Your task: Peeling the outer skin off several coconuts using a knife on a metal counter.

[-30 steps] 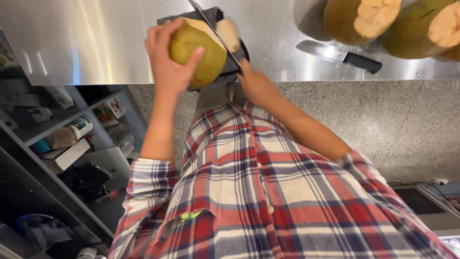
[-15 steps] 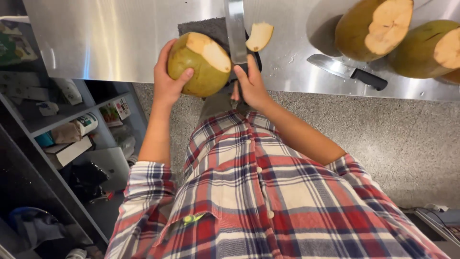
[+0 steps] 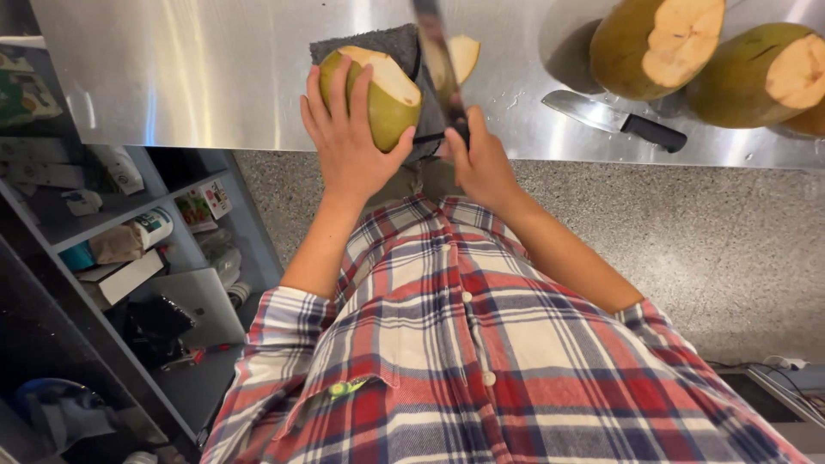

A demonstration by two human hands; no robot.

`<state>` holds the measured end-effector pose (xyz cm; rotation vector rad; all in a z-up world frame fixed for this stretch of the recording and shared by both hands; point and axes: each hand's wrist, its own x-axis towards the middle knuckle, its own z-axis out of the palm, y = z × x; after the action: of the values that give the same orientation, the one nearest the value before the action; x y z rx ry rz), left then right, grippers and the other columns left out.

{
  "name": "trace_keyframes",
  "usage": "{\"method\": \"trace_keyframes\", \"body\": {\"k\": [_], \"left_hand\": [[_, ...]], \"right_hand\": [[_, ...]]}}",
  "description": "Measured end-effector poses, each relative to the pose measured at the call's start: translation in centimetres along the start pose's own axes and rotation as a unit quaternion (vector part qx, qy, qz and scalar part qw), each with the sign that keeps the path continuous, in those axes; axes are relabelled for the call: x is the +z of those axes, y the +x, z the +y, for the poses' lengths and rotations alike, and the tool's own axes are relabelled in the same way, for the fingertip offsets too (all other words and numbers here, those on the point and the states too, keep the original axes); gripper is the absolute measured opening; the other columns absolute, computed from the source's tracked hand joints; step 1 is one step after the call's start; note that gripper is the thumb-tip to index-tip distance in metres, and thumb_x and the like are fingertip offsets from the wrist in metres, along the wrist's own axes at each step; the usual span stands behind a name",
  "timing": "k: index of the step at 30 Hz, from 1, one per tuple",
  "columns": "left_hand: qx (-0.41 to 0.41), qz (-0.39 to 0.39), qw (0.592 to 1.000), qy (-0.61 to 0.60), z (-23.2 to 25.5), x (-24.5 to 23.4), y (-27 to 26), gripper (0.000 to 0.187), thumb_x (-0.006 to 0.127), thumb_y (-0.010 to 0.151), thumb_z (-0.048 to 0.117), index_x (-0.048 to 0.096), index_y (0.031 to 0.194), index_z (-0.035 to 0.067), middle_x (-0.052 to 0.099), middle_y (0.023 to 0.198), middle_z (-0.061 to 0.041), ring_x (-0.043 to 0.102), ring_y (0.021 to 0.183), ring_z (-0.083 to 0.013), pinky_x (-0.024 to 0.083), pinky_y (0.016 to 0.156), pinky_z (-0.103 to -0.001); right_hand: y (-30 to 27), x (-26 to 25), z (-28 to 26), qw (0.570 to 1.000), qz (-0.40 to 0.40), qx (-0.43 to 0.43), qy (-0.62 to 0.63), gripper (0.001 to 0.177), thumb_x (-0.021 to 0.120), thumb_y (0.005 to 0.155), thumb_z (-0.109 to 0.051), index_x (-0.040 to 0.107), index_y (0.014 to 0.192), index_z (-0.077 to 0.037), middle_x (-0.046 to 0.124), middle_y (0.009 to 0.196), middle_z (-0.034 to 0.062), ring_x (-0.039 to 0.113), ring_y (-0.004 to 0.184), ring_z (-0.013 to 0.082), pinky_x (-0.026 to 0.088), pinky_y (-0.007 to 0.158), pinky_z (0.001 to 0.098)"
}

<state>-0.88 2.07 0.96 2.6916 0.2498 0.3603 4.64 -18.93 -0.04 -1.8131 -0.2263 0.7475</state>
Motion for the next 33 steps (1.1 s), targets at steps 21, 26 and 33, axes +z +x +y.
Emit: {"method": "trace_keyframes", "body": {"k": [21,26,33], "left_hand": [[0.042,0.019,0.999,0.003,0.2,3.5,-0.7,0.097,0.092,0.074,0.059,0.051,0.147,0.009,0.041,0.157,-0.009,0.029,0.150,-0.0415,0.025,0.120,-0.064],[0.017,-0.001,1.000,-0.019,-0.8,1.7,-0.1,0.097,0.092,0.072,0.058,0.052,0.146,0.009,0.043,0.156,-0.011,0.031,0.148,-0.0422,0.029,0.119,-0.062],[0.013,0.017,0.998,-0.054,-1.5,1.9,1.2,0.099,0.095,0.071,0.054,0.051,0.147,0.009,0.043,0.156,-0.009,0.033,0.148,-0.0422,0.032,0.120,-0.057]], "right_hand": [[0.1,-0.2,0.8,0.929,0.001,-0.091,-0.359,0.026,0.053,0.105,-0.016,0.041,0.124,-0.002,0.069,0.089,0.0242,0.067,0.077,0.0468,0.050,0.061,0.0577],[-0.8,-0.3,0.9,0.935,-0.018,-0.093,-0.342,0.024,0.053,0.108,-0.019,0.041,0.120,-0.003,0.067,0.086,0.0253,0.066,0.080,0.0481,0.050,0.065,0.0574],[1.6,0.1,1.5,0.934,-0.015,-0.091,-0.344,0.019,0.052,0.108,-0.019,0.040,0.116,-0.005,0.068,0.088,0.0228,0.067,0.081,0.0472,0.050,0.066,0.0577]]}}
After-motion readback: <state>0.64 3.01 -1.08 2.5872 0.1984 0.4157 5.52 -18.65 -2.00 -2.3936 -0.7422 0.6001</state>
